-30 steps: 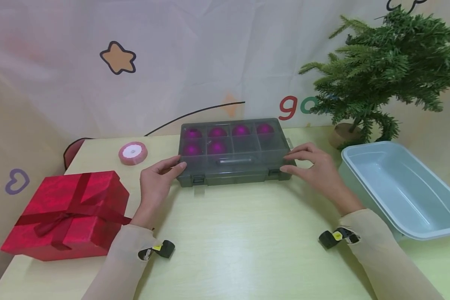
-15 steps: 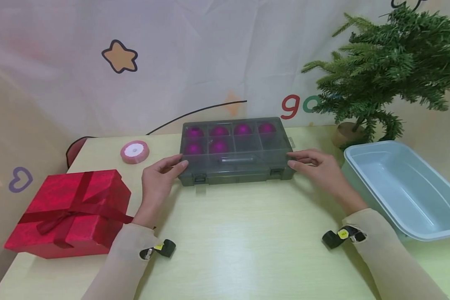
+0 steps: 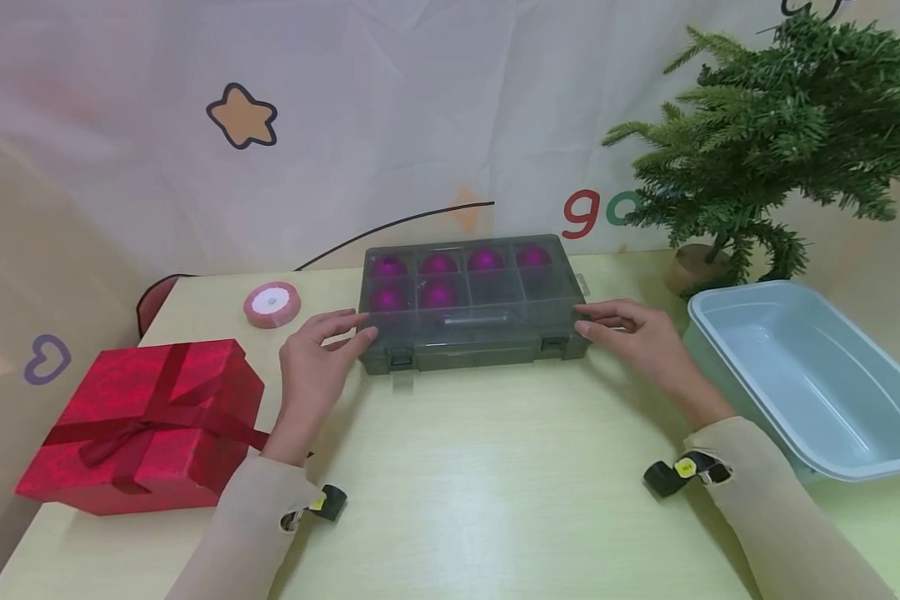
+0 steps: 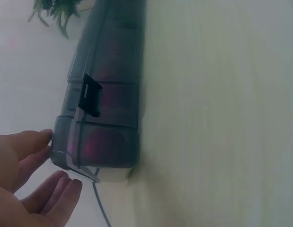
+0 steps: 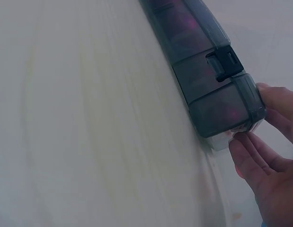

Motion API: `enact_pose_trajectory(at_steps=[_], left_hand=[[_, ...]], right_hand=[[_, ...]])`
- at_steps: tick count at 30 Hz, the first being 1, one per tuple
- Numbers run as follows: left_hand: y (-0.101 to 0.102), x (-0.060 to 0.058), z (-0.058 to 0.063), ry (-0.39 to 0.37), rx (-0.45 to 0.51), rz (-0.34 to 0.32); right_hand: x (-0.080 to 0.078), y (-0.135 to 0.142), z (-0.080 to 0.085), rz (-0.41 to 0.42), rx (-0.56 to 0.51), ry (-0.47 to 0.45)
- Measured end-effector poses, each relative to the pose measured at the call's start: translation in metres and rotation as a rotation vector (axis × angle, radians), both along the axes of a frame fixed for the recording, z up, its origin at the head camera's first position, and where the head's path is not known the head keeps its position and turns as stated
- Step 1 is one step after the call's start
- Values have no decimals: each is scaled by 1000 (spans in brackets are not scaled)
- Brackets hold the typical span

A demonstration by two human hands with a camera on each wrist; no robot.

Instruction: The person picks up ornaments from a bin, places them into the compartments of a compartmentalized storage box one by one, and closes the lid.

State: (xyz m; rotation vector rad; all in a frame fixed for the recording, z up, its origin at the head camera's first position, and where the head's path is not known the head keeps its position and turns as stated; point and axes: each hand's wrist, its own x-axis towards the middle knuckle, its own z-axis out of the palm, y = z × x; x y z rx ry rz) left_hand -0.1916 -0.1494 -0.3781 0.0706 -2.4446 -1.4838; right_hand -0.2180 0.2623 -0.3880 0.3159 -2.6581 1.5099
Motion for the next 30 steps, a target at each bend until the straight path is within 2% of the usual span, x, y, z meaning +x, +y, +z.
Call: enact_pose_trajectory(at_steps=[5, 11, 18, 30], left_hand=[[2, 8, 6, 52, -48, -65], [-1, 13, 9, 37, -119, -129], [-3, 12, 5, 37, -261, -209], [1, 11, 4, 90, -408, -234]], right_hand=[[-2, 0, -1, 8, -7, 16], [-2, 0, -1, 8, -15, 32], [-1, 0, -1, 15, -25, 29], [-1, 1, -2, 16, -31, 27]])
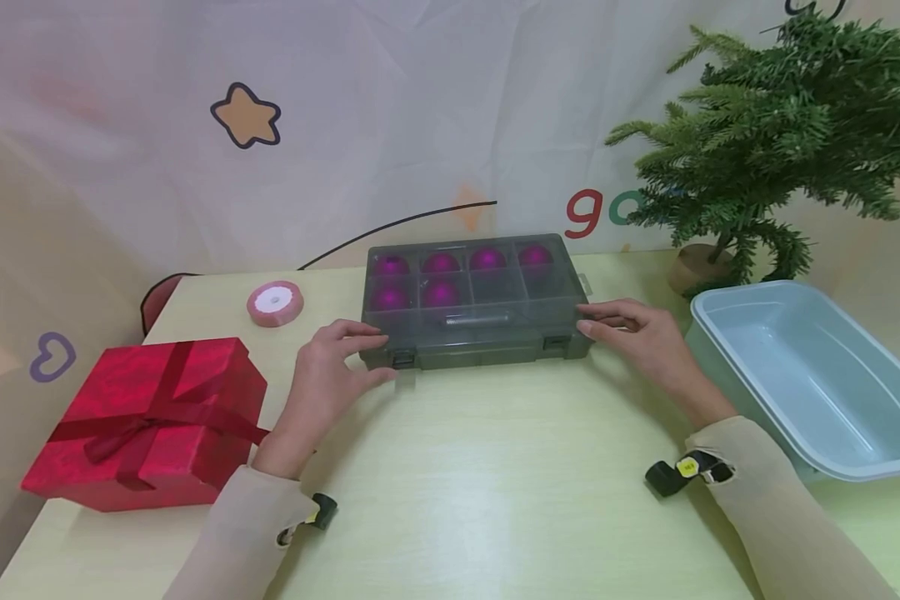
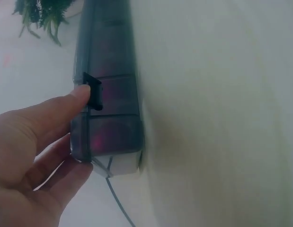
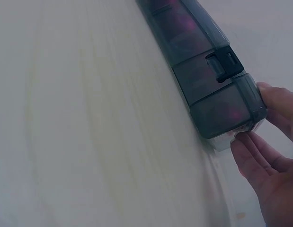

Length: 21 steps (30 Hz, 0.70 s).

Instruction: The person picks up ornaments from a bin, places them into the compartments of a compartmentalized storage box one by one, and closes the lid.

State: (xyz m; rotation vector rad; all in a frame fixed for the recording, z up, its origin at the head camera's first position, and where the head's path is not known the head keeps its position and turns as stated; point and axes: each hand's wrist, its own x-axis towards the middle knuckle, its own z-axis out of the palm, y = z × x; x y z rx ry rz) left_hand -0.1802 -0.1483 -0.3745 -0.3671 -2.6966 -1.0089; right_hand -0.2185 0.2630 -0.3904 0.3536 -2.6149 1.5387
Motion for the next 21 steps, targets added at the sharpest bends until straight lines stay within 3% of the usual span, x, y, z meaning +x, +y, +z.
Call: enact_pose_trajectory(at_steps=[8, 21], left_hand=[[0, -1, -2, 89, 3, -17], [0, -6, -6, 174, 14, 19]], right_hand=[[1, 0, 0, 8, -7, 2], [-1, 0, -1, -3, 6, 10]])
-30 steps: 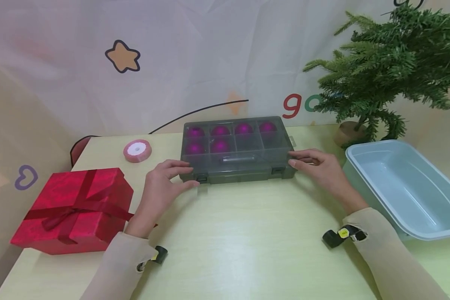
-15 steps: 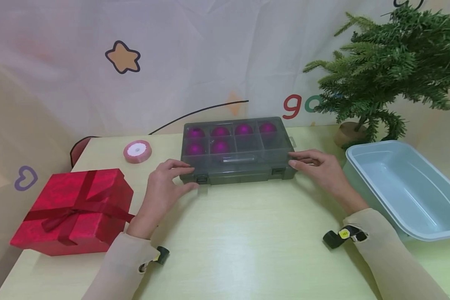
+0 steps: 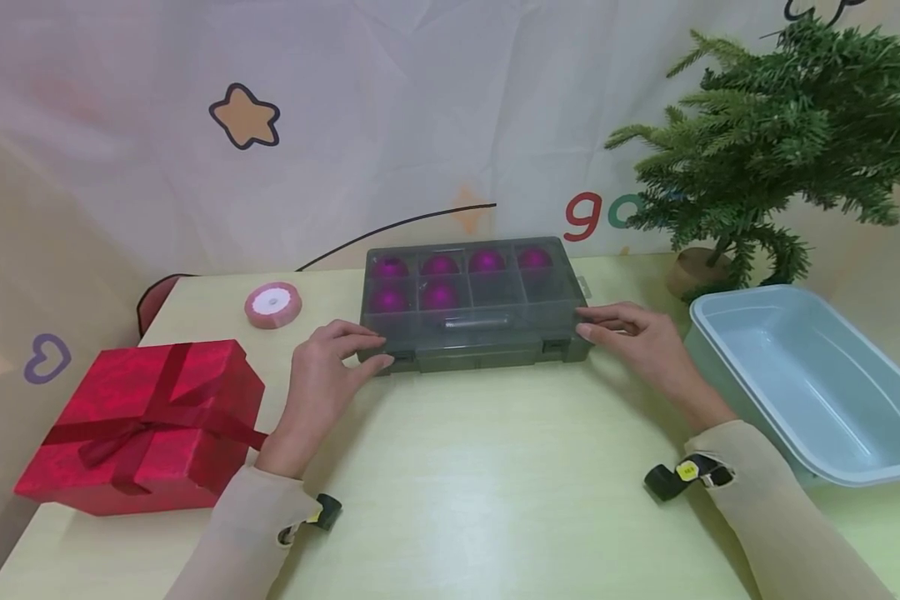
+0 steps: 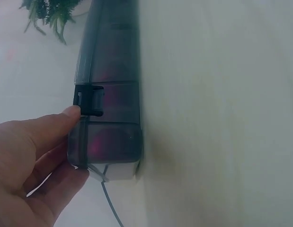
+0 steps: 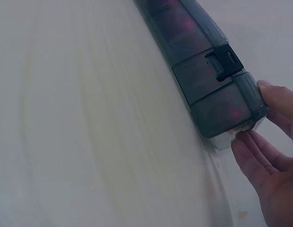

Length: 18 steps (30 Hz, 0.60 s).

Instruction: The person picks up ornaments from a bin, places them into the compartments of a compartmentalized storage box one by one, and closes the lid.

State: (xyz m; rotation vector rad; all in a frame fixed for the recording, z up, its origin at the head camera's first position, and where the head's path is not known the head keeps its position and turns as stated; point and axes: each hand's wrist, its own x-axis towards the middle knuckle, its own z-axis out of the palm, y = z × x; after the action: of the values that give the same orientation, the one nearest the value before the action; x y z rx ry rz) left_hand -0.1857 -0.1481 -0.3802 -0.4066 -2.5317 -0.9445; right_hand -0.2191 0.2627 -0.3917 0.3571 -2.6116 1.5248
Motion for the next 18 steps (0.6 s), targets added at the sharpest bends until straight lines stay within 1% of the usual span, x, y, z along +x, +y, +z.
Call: enact_pose_trajectory(at_steps=[7, 18], left_hand=[[0, 0, -2, 33, -21, 9], [2, 2, -2, 35, -36, 17]], right_hand=[[-1, 0, -4, -9, 12, 2], [0, 1, -8, -19, -1, 14]])
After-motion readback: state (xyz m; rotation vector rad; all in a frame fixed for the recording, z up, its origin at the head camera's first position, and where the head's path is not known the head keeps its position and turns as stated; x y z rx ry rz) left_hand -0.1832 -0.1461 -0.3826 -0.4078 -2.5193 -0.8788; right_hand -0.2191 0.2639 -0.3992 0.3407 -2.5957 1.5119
